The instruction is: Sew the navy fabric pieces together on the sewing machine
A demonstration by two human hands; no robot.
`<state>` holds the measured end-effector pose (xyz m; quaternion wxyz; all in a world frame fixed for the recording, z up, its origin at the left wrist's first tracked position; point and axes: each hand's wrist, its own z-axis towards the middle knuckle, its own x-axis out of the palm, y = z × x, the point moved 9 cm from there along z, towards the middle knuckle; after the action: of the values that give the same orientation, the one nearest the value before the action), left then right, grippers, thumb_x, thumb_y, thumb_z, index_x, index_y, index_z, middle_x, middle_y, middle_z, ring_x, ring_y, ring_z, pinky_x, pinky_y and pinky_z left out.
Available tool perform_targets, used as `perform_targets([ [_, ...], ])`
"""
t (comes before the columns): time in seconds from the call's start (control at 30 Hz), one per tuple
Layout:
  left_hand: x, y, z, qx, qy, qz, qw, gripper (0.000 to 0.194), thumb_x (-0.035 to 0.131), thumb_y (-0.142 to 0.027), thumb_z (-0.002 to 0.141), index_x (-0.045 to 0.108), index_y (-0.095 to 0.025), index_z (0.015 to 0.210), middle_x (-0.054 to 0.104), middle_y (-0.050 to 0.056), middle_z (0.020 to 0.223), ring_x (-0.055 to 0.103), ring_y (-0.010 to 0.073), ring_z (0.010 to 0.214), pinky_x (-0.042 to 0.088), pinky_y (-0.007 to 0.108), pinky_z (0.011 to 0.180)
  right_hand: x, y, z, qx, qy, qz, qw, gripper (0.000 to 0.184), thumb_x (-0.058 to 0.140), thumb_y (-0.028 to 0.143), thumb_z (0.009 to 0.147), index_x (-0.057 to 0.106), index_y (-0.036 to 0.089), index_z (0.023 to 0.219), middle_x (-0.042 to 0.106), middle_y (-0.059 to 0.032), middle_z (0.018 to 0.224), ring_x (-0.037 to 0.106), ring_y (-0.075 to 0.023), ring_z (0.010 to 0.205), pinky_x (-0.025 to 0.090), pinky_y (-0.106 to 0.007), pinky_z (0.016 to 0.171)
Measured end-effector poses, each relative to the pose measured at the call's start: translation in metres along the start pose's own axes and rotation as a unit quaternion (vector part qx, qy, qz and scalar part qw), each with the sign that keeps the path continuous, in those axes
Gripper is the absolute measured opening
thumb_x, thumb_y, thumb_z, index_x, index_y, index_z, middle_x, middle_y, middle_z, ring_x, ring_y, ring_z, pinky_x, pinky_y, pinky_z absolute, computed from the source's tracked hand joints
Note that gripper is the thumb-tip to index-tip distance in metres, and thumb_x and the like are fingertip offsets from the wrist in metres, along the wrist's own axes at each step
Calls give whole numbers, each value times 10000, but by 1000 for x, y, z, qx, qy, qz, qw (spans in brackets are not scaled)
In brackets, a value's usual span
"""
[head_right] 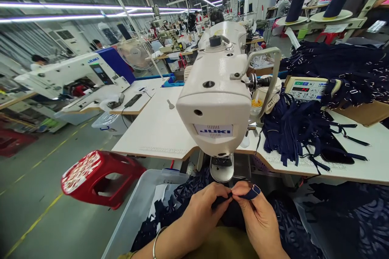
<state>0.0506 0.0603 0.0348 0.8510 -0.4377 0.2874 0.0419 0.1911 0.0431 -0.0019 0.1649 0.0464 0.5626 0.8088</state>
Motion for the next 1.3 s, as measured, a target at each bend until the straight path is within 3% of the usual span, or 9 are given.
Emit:
perform_targets([
  [0.23, -5, -7, 1, 21, -14, 4, 1000, 171, 538, -161, 941, 534, -183, 1110, 644, 72, 1042, 634, 149, 990, 522, 223, 882, 4, 21, -3, -124, 35, -18, 992, 161, 592, 101, 855, 638, 255, 849, 630, 3, 852, 653, -127, 782, 553, -196, 684],
  [0.47, -10, -22, 3, 89, -7, 2, 996, 283, 503, -151, 958, 492, -138, 1241, 605, 147, 1165, 585, 178, 1118, 514, 270, 949, -1, 18, -10, -144, 27, -13, 989, 248, 603, 34, 818, 653, 269, 879, 634, 2, 854, 633, -140, 755, 546, -240, 683],
  [0.6, -9, -13, 3, 49, -13, -20, 998, 185, 546, -189, 942, 612, -138, 1108, 669, 114, 1008, 657, 166, 946, 551, 238, 845, -2, 8, -4, -50, 17, 21, 998, 151, 638, 134, 819, 666, 281, 802, 656, 17, 784, 649, -149, 709, 554, -222, 645],
  [0.73, -2, 21, 0, -126, -10, -92, 988, 171, 637, -312, 878, 709, -157, 893, 681, 67, 805, 669, 149, 668, 560, 220, 620, -2, -12, 3, 99, 40, -41, 993, 113, 643, 352, 832, 722, 273, 814, 729, 1, 804, 699, -179, 750, 571, -200, 674],
  [0.83, 19, 42, -10, -284, 43, -236, 928, 315, 636, -441, 847, 713, -137, 882, 655, 44, 680, 636, 132, 525, 522, 209, 497, -2, -25, 5, 192, 69, -60, 977, 277, 604, 486, 832, 738, 246, 863, 746, -18, 791, 709, -192, 731, 574, -195, 649],
  [0.9, 30, 43, -15, -336, 67, -320, 883, 409, 645, -516, 814, 707, -121, 901, 624, 21, 600, 630, 132, 503, 511, 207, 489, 0, -28, 7, 224, 81, -53, 970, 325, 617, 531, 807, 739, 234, 854, 738, -17, 743, 698, -183, 673, 564, -183, 593],
  [1.07, 33, 43, -17, -356, 67, -343, 866, 461, 664, -545, 784, 703, -105, 917, 611, 15, 581, 628, 125, 510, 478, 191, 489, 5, -32, 7, 264, 82, -17, 961, 329, 646, 535, 793, 727, 222, 850, 699, -10, 691, 677, -179, 656, 555, -192, 587],
  [1.2, 27, 46, -16, -347, 47, -309, 884, 364, 640, -462, 822, 707, -118, 921, 595, 0, 567, 606, 103, 486, 447, 161, 464, 5, -35, 5, 262, 89, 8, 961, 315, 636, 510, 814, 726, 228, 919, 717, -19, 773, 677, -176, 708, 556, -196, 642],
  [1.3, 19, 45, -12, -310, 31, -263, 913, 288, 605, -389, 849, 716, -134, 925, 636, 23, 661, 621, 102, 504, 450, 155, 457, 15, -28, 4, 239, 147, 38, 959, 272, 664, 447, 810, 699, 243, 987, 701, -6, 783, 665, -164, 698, 555, -209, 657],
])
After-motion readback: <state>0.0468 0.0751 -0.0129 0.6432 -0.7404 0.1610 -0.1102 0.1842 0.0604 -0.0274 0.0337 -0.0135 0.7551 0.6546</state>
